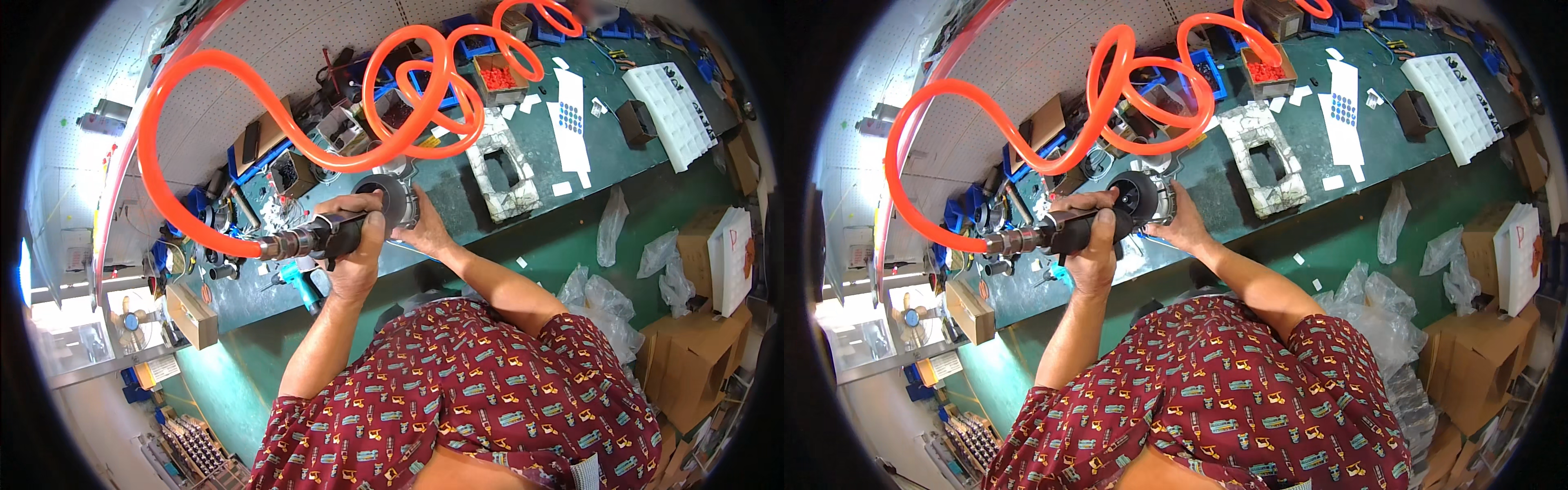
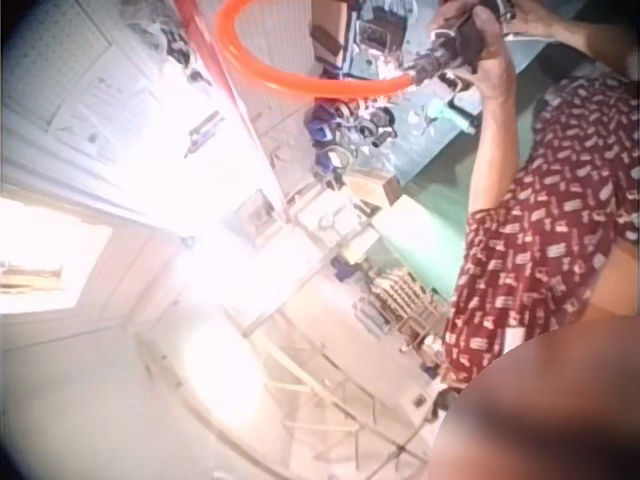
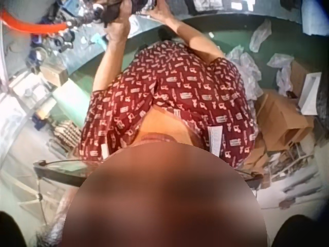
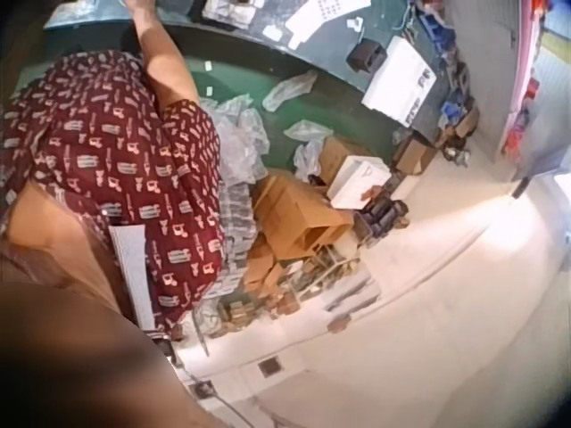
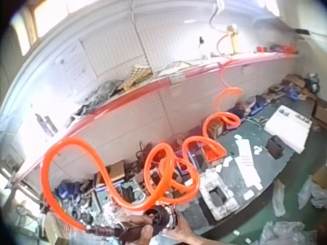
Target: The person assembles a cylindrical electronic component on a workbench. They use a cordless drill to fasten parts, a pneumatic tool to clean the assembly, and a wrench to tighten fittings. The person handles wires and small parts throughout the process.
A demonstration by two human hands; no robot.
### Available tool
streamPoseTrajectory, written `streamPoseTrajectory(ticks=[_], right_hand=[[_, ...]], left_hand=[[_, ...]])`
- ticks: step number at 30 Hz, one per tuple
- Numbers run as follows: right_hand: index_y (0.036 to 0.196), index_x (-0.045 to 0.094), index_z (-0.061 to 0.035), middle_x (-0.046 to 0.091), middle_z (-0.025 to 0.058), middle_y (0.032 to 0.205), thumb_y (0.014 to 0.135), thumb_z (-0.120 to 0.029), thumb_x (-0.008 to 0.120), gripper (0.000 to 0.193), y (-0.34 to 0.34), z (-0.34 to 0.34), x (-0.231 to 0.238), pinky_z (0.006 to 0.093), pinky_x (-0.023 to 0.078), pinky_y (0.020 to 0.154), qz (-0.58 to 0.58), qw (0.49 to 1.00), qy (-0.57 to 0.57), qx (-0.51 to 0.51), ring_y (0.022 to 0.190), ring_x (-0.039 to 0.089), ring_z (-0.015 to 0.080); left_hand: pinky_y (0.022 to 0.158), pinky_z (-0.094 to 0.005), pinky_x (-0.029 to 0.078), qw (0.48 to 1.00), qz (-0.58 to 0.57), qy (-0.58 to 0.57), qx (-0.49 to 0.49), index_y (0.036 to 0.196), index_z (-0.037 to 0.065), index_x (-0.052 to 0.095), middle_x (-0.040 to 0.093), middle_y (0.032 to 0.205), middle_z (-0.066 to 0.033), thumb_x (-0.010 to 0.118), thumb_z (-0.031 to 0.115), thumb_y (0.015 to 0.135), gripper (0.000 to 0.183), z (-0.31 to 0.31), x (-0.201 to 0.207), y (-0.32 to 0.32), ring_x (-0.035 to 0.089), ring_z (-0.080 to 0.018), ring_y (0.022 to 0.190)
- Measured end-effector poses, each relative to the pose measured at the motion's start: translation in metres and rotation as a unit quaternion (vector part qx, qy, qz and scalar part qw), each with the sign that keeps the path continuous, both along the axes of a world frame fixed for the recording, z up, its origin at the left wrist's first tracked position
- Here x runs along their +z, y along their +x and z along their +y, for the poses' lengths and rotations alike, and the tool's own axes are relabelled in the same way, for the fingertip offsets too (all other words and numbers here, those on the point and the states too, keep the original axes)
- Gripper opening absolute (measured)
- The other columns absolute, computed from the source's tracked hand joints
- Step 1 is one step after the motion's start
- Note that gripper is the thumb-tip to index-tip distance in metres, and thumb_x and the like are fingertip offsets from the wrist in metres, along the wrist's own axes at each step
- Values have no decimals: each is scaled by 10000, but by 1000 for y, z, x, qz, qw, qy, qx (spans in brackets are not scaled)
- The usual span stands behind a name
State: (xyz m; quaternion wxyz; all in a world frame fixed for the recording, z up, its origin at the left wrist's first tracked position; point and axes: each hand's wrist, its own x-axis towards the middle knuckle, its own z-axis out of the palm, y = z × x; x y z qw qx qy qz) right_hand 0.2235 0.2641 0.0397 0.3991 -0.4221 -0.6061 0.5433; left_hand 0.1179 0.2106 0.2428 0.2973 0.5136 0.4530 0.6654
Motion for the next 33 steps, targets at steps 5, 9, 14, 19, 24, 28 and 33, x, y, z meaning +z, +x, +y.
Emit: streamPoseTrajectory(ticks=[5,9,14,19,24,28,33], right_hand=[[1486,357,76,530,249,1405,635,-289,960,1105,3,3,5,438,427,1126,2,1000,29,-3,1313,542,377],[1487,348,79,520,262,1409,637,-299,964,1116,3,3,7,453,420,1132,16,1000,16,2,1321,532,396],[1505,325,81,483,282,1448,631,-322,970,1158,-1,2,-8,461,393,1161,-9,1000,26,-3,1360,495,418],[1519,308,83,457,290,1481,620,-323,971,1188,-3,2,-15,466,382,1174,-14,999,32,0,1383,473,433],[1520,314,81,468,294,1477,600,-319,975,1202,-7,6,-25,476,388,1169,-20,1000,17,-1,1383,473,435],[1508,331,75,487,290,1450,596,-310,979,1183,-6,5,-17,478,400,1154,-19,1000,8,-6,1359,490,436],[1494,353,68,511,285,1416,591,-299,984,1161,-5,4,-5,480,415,1135,-17,1000,-4,-25,1330,511,438]], left_hand=[[1040,-455,544,998,-36,9,42,1138,17,531,702,1072,-157,705,-16,894,302,-1,-12,10,701,-256,1057],[1040,-481,551,998,-8,27,55,1144,8,518,697,1067,-165,688,-21,904,296,-1,-20,6,698,-253,1038],[1030,-471,553,998,1,30,46,1153,1,525,692,1078,-159,684,-23,901,299,-3,-18,8,688,-226,1017],[939,-350,543,994,49,-99,3,1202,0,588,707,1135,-117,702,-29,874,349,3,1,8,675,-168,1025],[957,-368,547,989,73,-124,-23,1187,-1,572,712,1108,-117,692,-42,874,338,10,-2,10,675,-174,1028],[989,-393,540,994,45,-77,-57,1086,23,527,698,1036,-115,684,-69,876,279,13,-17,7,670,-179,980],[924,-348,531,996,31,-75,-40,1027,21,542,690,1026,-118,706,-97,848,270,17,-21,13,657,-160,953]])
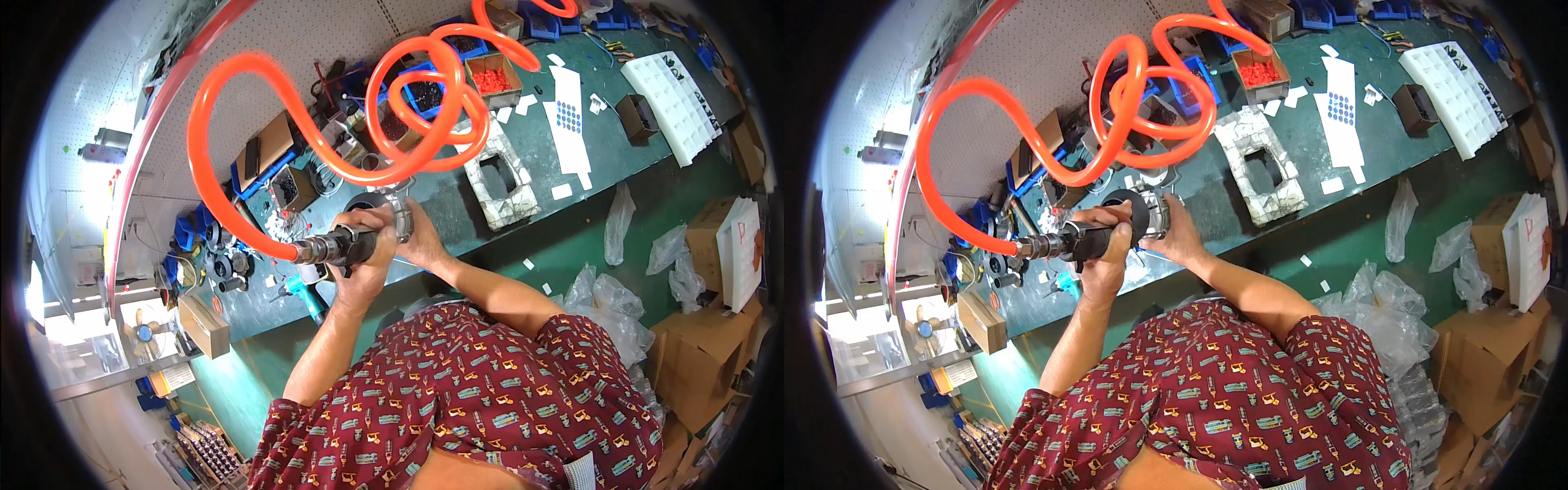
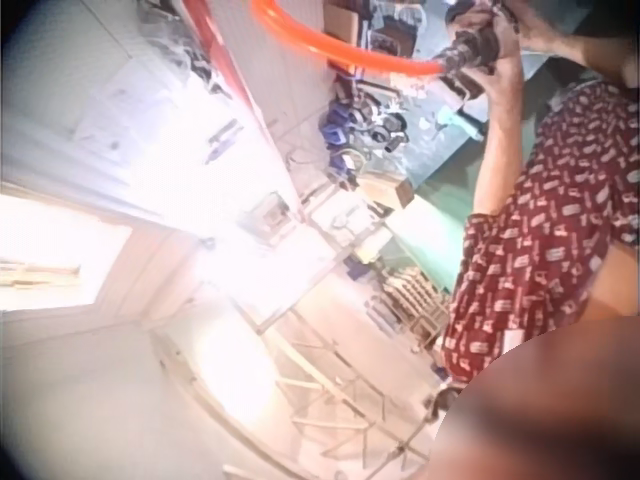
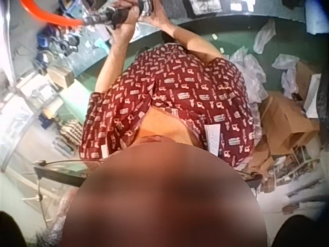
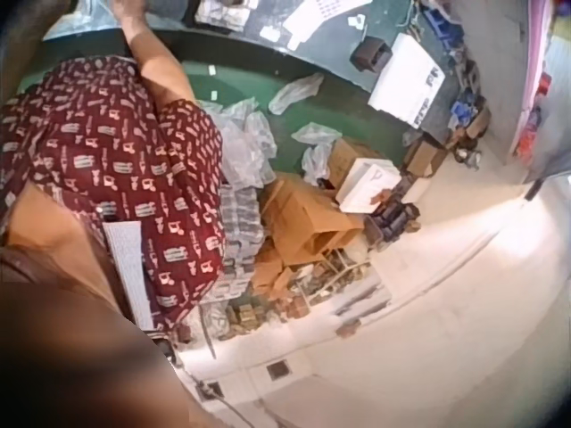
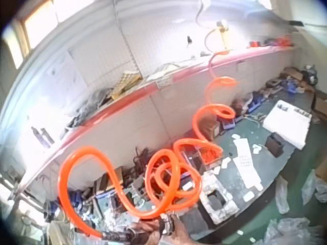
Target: The person assembles a cylindrical electronic component on a workbench. They use a cordless drill to fasten parts, a pneumatic tool to clean the assembly, and a wrench to tighten fittings. The person handles wires and small parts throughout the process.
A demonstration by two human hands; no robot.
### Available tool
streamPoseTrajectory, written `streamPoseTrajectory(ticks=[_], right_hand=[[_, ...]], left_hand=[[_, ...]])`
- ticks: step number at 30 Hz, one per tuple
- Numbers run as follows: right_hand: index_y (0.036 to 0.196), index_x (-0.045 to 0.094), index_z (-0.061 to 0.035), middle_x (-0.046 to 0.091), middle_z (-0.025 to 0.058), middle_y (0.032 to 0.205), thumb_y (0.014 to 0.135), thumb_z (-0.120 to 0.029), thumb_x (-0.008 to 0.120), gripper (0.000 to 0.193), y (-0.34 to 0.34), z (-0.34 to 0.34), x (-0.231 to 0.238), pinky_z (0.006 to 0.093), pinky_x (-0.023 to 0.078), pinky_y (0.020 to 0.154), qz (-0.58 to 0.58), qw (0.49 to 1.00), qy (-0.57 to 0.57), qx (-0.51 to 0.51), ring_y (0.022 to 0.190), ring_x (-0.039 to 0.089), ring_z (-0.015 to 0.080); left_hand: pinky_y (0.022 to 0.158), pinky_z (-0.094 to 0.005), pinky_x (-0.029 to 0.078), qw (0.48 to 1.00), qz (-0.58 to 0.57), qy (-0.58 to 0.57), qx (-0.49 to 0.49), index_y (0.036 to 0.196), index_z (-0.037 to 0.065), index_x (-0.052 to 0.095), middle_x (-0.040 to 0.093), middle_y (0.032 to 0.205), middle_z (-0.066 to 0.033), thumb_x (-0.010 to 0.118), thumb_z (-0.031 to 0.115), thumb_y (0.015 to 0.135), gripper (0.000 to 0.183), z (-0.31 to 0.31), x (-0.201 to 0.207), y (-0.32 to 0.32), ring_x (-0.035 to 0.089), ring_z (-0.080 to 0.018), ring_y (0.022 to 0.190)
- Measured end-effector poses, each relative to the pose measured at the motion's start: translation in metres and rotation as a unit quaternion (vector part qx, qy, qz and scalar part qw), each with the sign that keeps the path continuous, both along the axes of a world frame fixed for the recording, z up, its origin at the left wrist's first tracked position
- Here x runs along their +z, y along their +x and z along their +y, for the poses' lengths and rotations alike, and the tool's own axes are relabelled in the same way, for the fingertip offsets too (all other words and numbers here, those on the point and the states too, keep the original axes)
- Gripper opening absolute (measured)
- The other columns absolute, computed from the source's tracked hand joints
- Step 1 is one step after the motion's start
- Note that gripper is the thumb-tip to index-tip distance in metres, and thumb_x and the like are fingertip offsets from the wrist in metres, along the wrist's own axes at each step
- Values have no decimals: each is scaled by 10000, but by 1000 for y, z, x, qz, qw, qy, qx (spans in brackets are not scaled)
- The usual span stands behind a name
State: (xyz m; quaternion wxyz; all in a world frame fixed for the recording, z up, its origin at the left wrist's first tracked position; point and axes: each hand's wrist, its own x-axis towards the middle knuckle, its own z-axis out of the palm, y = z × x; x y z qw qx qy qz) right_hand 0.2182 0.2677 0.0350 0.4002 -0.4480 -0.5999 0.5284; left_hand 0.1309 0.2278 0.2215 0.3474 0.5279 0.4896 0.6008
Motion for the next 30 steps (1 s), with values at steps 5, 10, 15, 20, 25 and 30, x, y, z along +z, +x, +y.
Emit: streamPoseTrajectory(ticks=[5,10,15,20,25,30], right_hand=[[1487,361,58,520,281,1401,589,-295,988,1151,-1,-1,8,482,421,1127,-6,1000,2,-11,1316,517,439],[1512,320,41,464,284,1458,612,-332,981,1177,2,-4,4,488,386,1161,-36,999,4,-6,1361,464,449],[1517,311,38,448,287,1476,627,-343,970,1171,1,-5,-2,497,375,1172,-38,999,20,3,1372,451,455],[1522,312,27,445,280,1488,617,-339,973,1179,4,-5,6,498,372,1175,-33,999,-7,10,1374,450,453],[1520,319,23,451,271,1488,595,-341,980,1194,5,-4,11,498,370,1178,-26,999,-27,9,1379,446,453],[1526,309,31,441,274,1497,593,-346,982,1211,0,-4,2,497,358,1191,-44,999,-2,3,1399,427,452]], left_hand=[[1083,-475,505,999,8,30,35,1156,-2,545,703,1097,-157,715,-37,867,338,4,36,11,686,-243,1061],[1093,-526,495,994,-11,84,65,1191,27,528,673,1070,-172,723,90,886,368,37,59,-4,676,-320,1084],[1024,-482,536,991,-22,77,111,1171,27,546,708,1078,-174,713,6,869,346,61,38,-23,702,-308,1046],[961,-394,540,987,0,100,122,1074,-14,622,711,1078,-156,689,-6,868,216,70,26,-30,691,-233,1013],[950,-393,547,987,-13,104,124,1066,-17,646,720,1054,-141,680,-21,867,202,76,17,-34,698,-226,1001],[906,-355,553,989,3,76,128,1043,-23,679,733,1022,-128,697,-20,865,179,81,20,-35,690,-186,942]])
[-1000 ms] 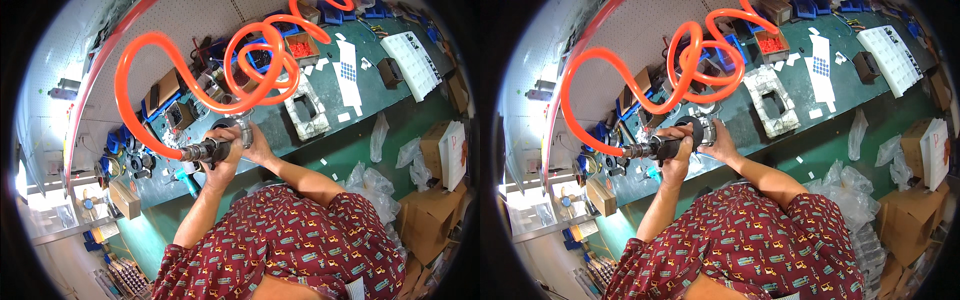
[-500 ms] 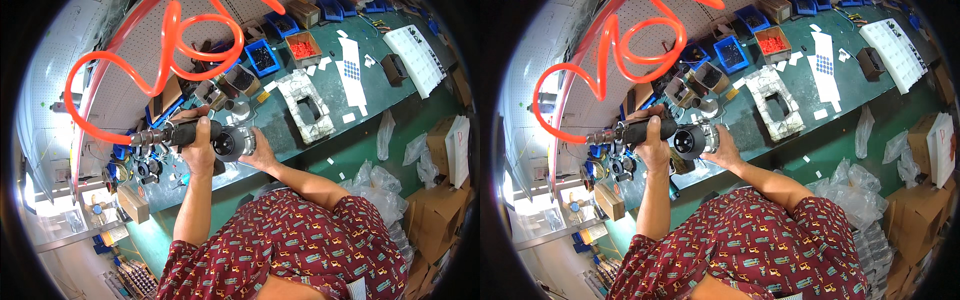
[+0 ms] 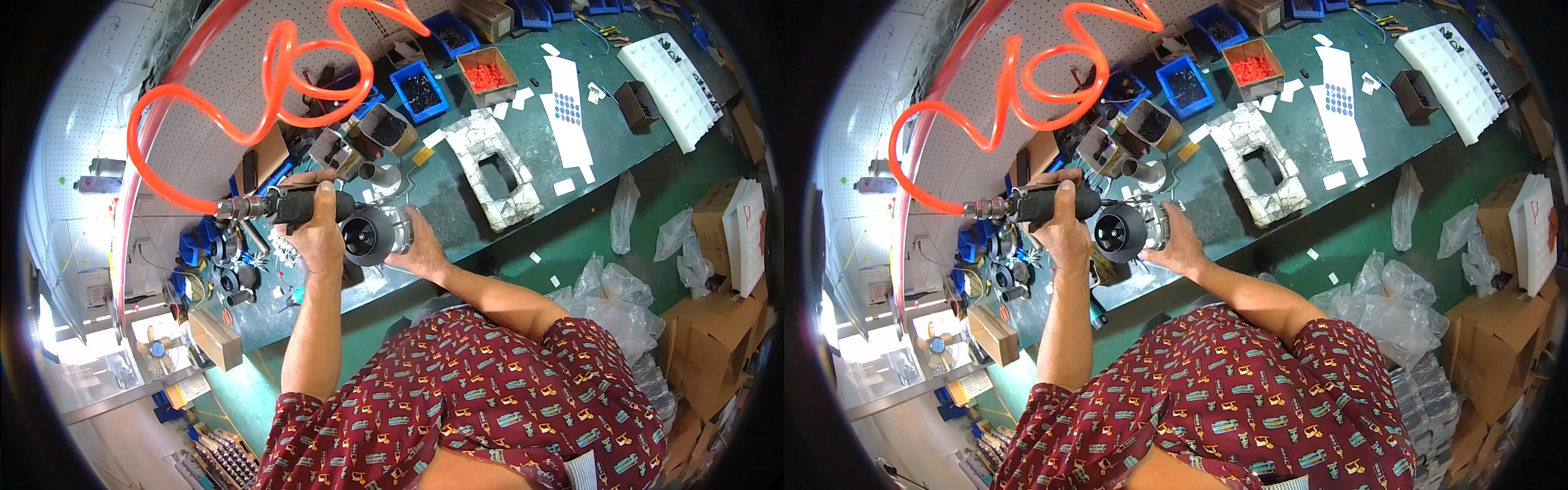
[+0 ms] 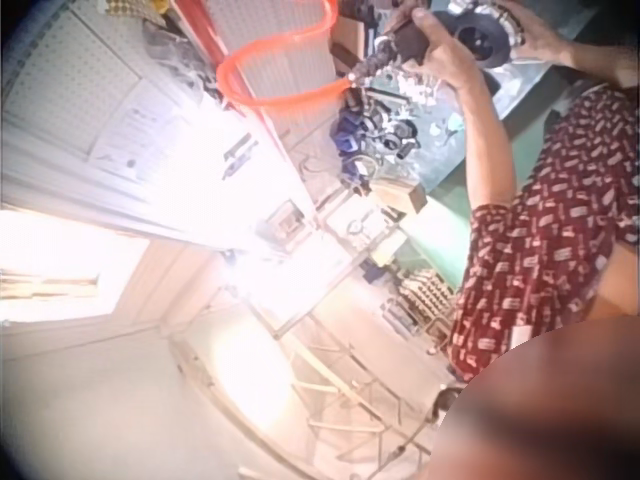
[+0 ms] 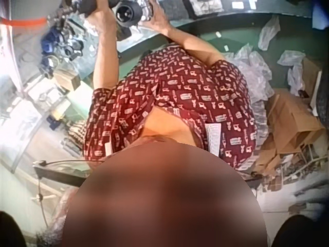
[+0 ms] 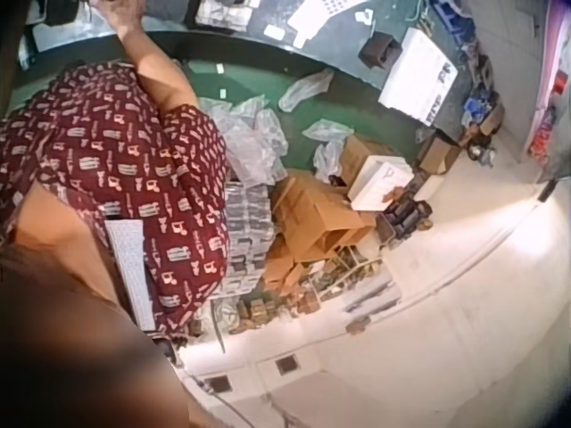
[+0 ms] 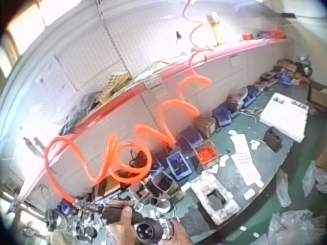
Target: The person assembles a cylindrical electronic component on a workbench. They use a cordless drill to fasten parts, a pneumatic tool to clean the assembly, and a wrench to tighten fittings. The person handles wires and small parts throughout the process.
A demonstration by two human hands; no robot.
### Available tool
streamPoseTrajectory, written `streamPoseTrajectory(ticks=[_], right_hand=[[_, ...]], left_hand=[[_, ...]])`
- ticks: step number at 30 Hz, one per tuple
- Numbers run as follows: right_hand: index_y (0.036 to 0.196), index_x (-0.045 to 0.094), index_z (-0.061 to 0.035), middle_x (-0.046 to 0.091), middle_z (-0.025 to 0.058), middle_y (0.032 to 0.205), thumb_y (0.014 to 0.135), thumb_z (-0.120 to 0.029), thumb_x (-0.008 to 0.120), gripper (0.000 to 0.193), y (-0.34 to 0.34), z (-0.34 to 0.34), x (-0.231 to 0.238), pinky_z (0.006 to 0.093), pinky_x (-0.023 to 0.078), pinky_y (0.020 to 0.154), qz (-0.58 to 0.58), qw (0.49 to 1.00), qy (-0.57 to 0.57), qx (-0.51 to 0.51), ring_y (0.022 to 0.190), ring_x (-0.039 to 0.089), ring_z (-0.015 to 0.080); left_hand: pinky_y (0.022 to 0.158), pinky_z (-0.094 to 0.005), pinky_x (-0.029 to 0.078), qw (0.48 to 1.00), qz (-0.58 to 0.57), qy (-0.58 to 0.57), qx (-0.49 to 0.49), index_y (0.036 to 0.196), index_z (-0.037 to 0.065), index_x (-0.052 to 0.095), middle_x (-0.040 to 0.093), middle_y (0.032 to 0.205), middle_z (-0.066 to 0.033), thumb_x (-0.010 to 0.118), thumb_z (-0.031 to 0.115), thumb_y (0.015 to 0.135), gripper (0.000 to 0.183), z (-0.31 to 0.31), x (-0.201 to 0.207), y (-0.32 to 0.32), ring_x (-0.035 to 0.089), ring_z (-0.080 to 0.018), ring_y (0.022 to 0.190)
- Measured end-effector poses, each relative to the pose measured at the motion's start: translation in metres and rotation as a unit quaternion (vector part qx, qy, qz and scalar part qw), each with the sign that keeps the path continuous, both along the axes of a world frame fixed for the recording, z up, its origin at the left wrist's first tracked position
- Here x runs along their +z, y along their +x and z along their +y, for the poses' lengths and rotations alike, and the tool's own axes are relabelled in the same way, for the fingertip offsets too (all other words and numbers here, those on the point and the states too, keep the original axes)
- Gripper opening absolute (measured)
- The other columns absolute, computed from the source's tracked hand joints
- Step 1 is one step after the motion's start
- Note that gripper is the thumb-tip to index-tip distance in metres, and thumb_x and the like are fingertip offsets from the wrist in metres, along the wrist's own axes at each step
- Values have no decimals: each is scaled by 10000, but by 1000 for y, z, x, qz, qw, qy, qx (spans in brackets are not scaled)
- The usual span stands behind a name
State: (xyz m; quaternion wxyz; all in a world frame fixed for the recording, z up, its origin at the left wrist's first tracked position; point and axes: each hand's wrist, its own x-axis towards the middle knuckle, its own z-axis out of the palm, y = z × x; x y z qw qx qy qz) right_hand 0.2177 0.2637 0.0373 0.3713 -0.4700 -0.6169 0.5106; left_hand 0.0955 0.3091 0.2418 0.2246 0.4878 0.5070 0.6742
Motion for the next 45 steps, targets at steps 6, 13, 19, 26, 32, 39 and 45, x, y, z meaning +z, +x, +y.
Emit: streamPoseTrajectory(ticks=[6,13,19,26,32,39,45], right_hand=[[1522,312,37,437,283,1496,602,-341,977,1197,3,-1,1,503,353,1191,13,1000,-11,2,1399,423,456],[1487,346,36,498,279,1422,604,-315,965,1134,5,0,5,517,391,1142,35,999,9,-7,1328,484,463],[1462,371,37,523,269,1385,600,-306,960,1098,6,0,10,511,408,1117,56,998,12,-11,1300,509,451],[1478,364,61,522,277,1386,614,-300,939,1099,-1,5,0,457,426,1124,53,998,20,2,1307,529,414],[1475,352,79,528,251,1376,619,-237,932,1081,0,5,4,414,443,1109,59,998,-25,23,1283,559,354],[1523,263,52,526,197,1358,643,-124,923,1114,-3,8,-20,358,449,1098,90,994,-28,55,1243,563,277],[1520,273,21,535,207,1354,669,-142,928,1086,-2,9,-28,392,461,1093,40,997,10,64,1237,581,296]], left_hand=[[890,-331,547,998,36,-46,-11,1036,-16,701,741,1019,-106,708,-15,866,170,-2,10,10,679,-161,927],[912,-347,546,994,27,-98,-48,991,0,686,734,993,-88,727,-23,859,140,-1,5,11,690,-173,939],[915,-349,538,995,32,-91,-32,904,7,678,724,937,-68,717,-60,855,91,6,9,10,679,-142,915],[781,-279,526,998,36,-38,-21,1020,8,712,722,949,-35,740,-17,852,172,-8,53,13,640,-101,840],[730,-262,508,994,80,-4,71,996,3,717,703,928,-20,715,-39,868,134,-64,63,-34,609,-82,804],[761,-276,520,990,-38,-26,134,970,9,720,719,940,-42,709,-32,850,127,-118,14,-44,638,-105,824],[878,-335,530,986,-107,2,131,965,15,693,728,993,-89,703,-47,848,133,-126,-4,-49,672,-172,933]])
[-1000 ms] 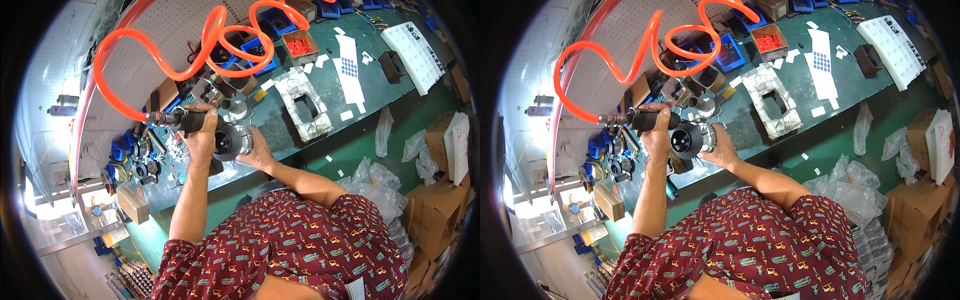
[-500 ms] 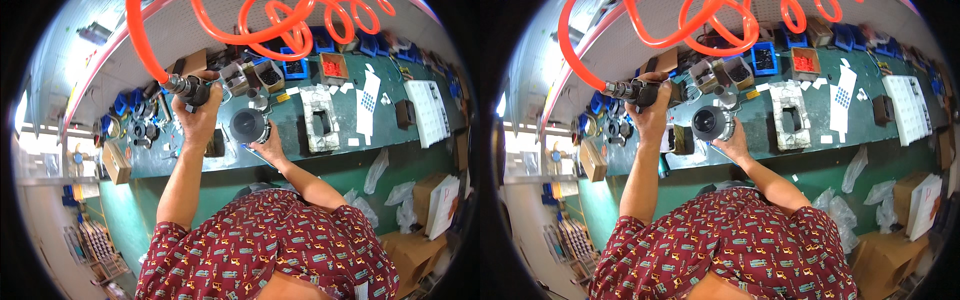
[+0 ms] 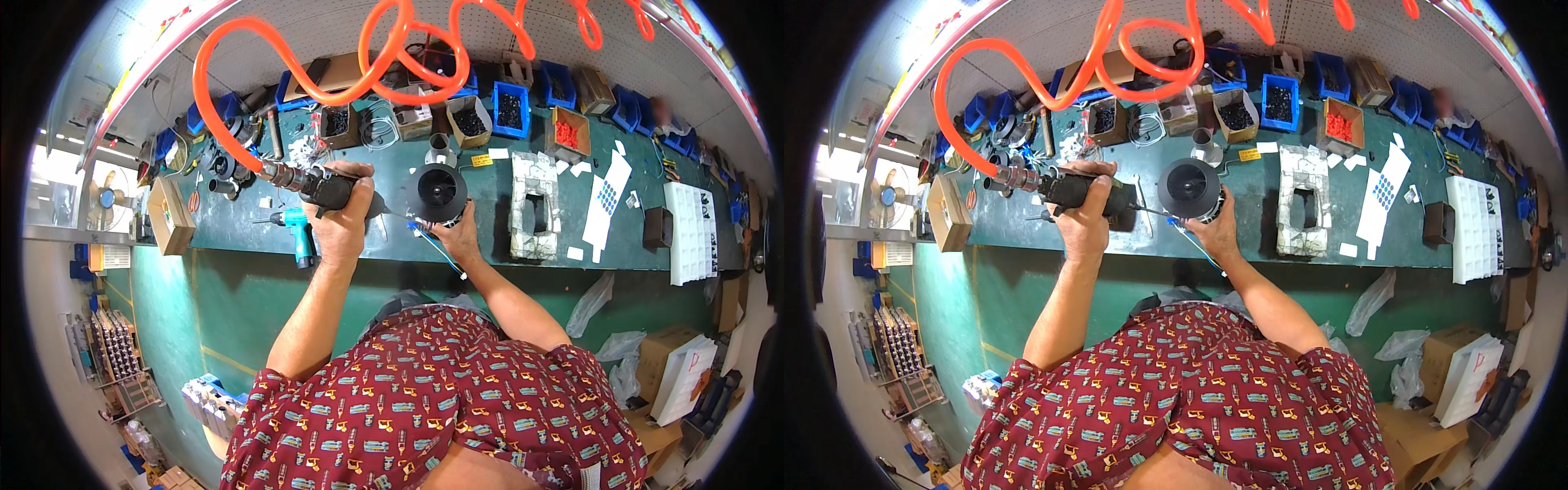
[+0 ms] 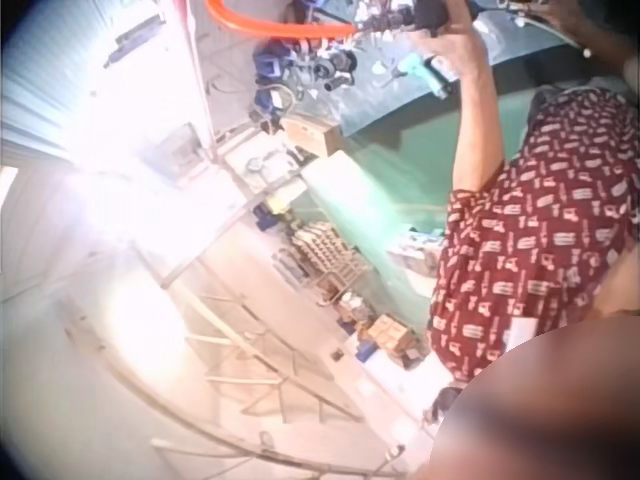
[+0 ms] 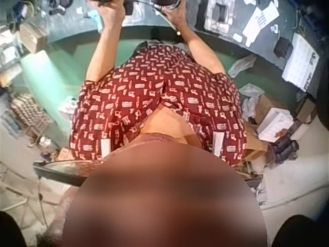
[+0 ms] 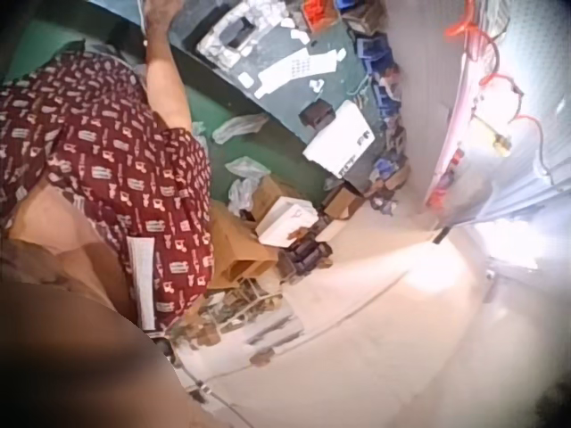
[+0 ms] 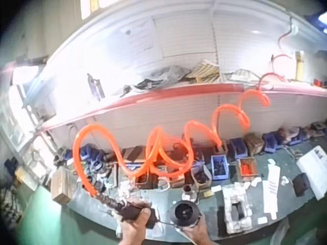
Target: The person assembles a cylindrical electronic component on a workbench. They use a cordless drill to fasten parts, a pneumatic tool to clean the assembly, and a wrench to tighten fittings. The person handles wires and small parts throughout the process.
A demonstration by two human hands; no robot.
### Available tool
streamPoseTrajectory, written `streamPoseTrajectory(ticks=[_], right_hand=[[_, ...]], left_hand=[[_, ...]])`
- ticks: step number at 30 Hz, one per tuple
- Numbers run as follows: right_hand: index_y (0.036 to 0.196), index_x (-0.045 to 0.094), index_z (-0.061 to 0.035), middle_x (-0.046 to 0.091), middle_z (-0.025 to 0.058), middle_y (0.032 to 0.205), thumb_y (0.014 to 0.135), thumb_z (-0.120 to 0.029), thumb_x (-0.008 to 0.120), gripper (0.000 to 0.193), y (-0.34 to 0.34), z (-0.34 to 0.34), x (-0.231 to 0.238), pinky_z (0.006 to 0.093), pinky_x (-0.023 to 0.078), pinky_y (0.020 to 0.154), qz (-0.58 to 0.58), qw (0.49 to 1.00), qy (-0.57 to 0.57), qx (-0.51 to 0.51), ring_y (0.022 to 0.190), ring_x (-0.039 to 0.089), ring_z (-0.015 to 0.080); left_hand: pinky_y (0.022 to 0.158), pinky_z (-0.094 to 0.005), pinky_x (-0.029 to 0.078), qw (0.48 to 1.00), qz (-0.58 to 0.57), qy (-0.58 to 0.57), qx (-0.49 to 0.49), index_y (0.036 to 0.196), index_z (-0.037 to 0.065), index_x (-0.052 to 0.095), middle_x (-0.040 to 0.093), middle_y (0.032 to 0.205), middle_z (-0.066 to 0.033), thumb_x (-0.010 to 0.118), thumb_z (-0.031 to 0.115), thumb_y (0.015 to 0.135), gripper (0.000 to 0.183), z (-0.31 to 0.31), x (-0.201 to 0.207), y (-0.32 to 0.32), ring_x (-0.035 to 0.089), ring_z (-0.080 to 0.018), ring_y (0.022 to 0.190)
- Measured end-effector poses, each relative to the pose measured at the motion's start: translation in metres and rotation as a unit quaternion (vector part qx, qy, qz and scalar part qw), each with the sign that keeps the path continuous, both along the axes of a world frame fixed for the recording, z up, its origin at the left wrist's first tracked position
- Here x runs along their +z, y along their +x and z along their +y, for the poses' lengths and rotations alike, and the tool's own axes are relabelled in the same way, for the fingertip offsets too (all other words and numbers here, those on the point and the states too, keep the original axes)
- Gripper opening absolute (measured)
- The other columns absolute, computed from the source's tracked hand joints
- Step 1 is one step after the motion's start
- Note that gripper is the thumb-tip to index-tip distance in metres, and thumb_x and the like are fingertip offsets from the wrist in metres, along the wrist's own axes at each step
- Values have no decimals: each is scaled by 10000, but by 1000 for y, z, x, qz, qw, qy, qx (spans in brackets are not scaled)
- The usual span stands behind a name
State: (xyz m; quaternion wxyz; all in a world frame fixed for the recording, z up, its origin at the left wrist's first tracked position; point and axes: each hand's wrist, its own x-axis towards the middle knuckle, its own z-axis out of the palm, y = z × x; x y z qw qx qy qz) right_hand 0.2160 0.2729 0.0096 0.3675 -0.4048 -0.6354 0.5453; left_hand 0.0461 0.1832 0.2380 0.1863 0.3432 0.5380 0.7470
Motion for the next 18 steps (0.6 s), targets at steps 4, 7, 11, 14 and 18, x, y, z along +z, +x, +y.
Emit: streamPoseTrajectory(ticks=[4,7,11,14,18], right_hand=[[1506,292,19,537,219,1361,671,-142,899,1046,-1,-1,7,398,458,1099,-20,1000,-19,4,1250,585,310],[1500,301,19,541,221,1363,675,-141,875,1018,3,0,0,402,455,1104,-42,998,42,0,1253,587,313],[1498,303,20,544,214,1357,678,-137,863,1005,5,3,-18,403,450,1109,-59,989,137,-1,1249,588,309],[1500,298,24,544,208,1357,673,-128,867,1015,2,-1,12,401,450,1108,-27,999,23,15,1247,588,303],[1506,286,26,542,206,1365,669,-132,885,1041,3,-1,21,398,451,1106,2,1000,-8,20,1241,589,294]], left_hand=[[879,-340,534,1000,-7,9,24,955,11,694,727,981,-91,695,-53,845,127,-2,-3,-3,682,-181,944],[877,-342,536,999,-17,20,28,947,5,695,727,966,-90,686,-54,846,117,-2,-1,-6,690,-185,944],[863,-334,536,999,-19,32,33,947,3,696,728,947,-88,681,-54,845,118,1,-2,-5,691,-180,922],[849,-329,536,999,-9,9,44,949,9,694,726,949,-83,686,-53,844,122,-4,-2,-9,679,-166,912],[826,-321,534,999,4,-8,46,966,13,696,723,950,-74,694,-50,843,138,-4,0,-7,660,-144,884]])
